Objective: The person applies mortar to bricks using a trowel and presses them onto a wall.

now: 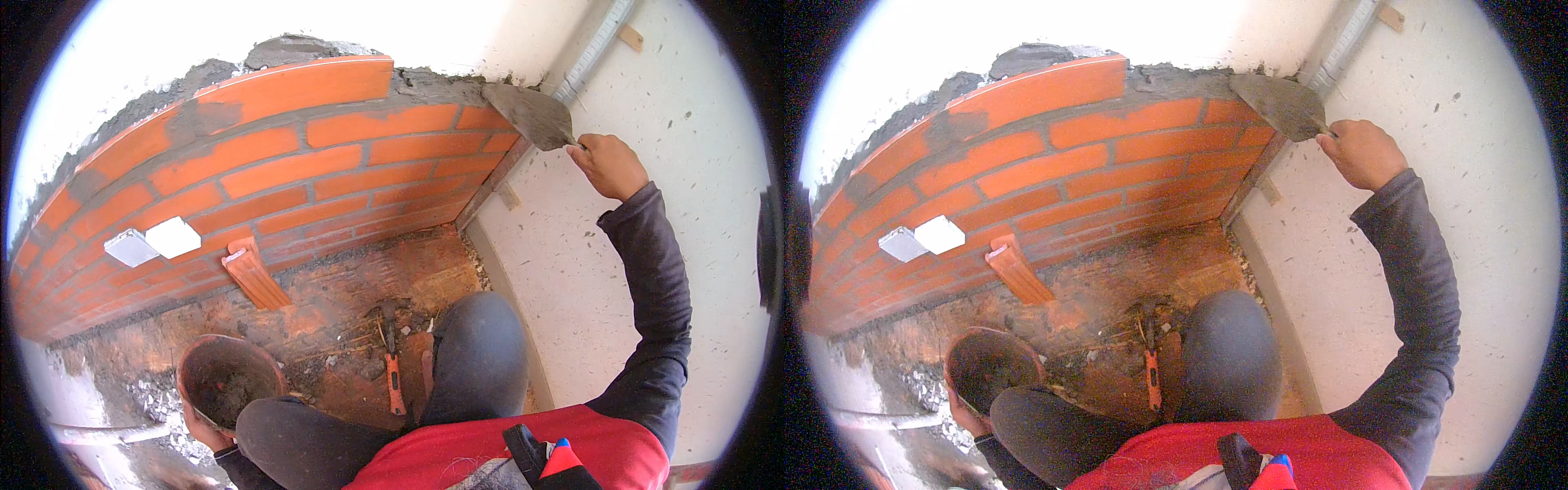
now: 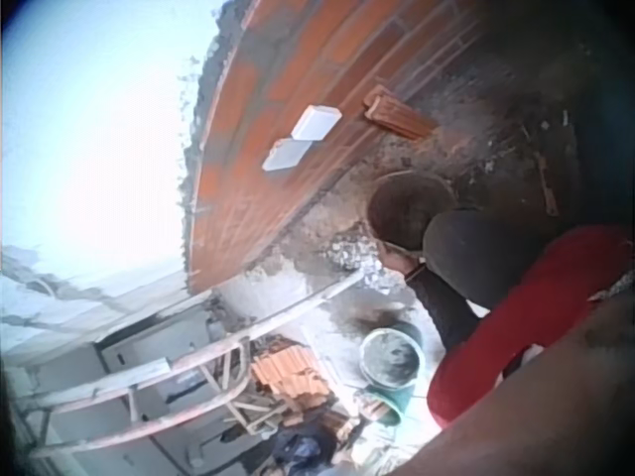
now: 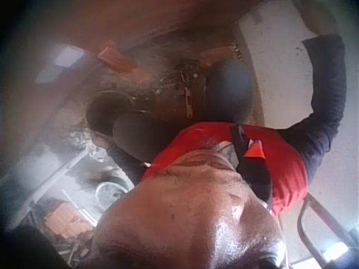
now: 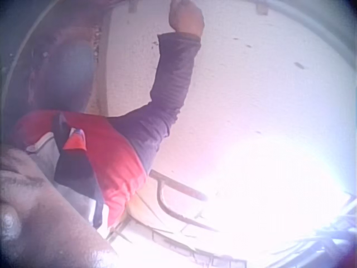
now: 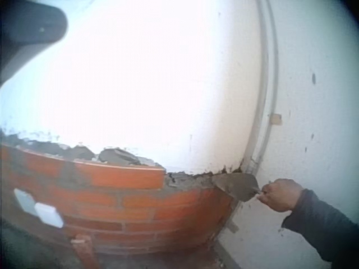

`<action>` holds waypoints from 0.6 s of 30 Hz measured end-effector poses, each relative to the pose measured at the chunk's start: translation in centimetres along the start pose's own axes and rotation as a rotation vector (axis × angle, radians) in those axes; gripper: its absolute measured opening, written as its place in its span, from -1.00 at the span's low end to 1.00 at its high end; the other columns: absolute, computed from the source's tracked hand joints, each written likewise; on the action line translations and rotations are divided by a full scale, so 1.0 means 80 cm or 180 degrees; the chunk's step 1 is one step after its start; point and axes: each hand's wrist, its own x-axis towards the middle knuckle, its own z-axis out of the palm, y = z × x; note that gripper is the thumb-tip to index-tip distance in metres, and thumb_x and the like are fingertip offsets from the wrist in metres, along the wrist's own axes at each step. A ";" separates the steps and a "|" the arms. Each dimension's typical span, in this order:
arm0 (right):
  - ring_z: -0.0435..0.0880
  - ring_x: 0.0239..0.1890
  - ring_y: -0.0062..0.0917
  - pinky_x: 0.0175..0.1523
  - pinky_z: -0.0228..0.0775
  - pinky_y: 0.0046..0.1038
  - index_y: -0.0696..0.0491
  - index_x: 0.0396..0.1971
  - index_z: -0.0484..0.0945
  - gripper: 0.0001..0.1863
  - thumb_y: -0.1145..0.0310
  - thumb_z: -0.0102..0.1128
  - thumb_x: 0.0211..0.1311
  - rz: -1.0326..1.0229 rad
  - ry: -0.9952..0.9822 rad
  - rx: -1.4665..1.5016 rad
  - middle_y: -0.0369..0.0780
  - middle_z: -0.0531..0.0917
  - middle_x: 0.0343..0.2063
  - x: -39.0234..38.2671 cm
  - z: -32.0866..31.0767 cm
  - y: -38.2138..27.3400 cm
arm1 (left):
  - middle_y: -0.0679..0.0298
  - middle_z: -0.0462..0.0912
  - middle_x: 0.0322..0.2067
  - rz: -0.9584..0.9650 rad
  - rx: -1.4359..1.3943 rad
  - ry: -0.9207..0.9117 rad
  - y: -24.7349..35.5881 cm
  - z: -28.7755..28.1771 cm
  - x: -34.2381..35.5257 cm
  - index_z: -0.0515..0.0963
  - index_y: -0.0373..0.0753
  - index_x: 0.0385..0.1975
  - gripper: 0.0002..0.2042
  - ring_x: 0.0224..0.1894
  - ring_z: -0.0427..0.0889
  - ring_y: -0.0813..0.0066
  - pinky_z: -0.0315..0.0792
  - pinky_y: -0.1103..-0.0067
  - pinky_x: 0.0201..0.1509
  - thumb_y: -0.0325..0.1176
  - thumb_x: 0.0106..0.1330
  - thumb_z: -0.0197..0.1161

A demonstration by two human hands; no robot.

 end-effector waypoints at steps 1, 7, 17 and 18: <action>0.64 -0.27 -0.01 -0.10 0.47 -0.09 0.19 -0.33 0.61 -0.57 0.09 -0.02 0.38 -0.0075 0.0016 -0.0003 0.07 0.66 -0.40 0.000 0.000 0.004 | 0.15 0.50 0.17 -0.0016 -0.0060 -0.0024 0.000 0.001 -0.001 0.40 -0.36 0.24 -0.53 0.14 0.50 0.28 0.33 0.41 0.24 -0.13 0.51 -0.05; 0.65 -0.40 -0.07 -0.20 0.49 -0.16 0.25 -0.34 0.59 -0.55 0.10 -0.04 0.39 -0.0252 0.0181 0.0088 0.05 0.64 -0.48 -0.011 0.006 0.030 | 0.18 0.53 0.16 -0.0084 0.0074 0.0099 0.000 -0.010 0.003 0.43 -0.32 0.21 -0.56 0.12 0.55 0.27 0.40 0.40 0.20 -0.15 0.51 -0.05; 0.25 -0.81 -0.69 -0.70 0.21 -0.54 0.04 -0.62 0.35 -0.52 0.06 -0.15 0.48 0.0716 -0.1098 0.1780 -0.41 0.30 -0.78 0.015 -0.018 0.009 | 0.19 0.56 0.13 -0.0099 -0.0052 -0.0153 0.005 0.008 -0.001 0.46 -0.32 0.19 -0.57 0.11 0.55 0.29 0.41 0.39 0.19 -0.15 0.51 -0.03; 0.25 -0.81 -0.69 -0.71 0.20 -0.55 0.03 -0.62 0.35 -0.52 0.05 -0.15 0.48 0.0723 -0.1078 0.1824 -0.41 0.29 -0.78 0.019 -0.016 0.010 | 0.19 0.56 0.13 -0.0089 -0.0025 -0.0131 0.006 0.010 -0.003 0.46 -0.32 0.19 -0.57 0.10 0.56 0.30 0.41 0.40 0.19 -0.15 0.51 -0.03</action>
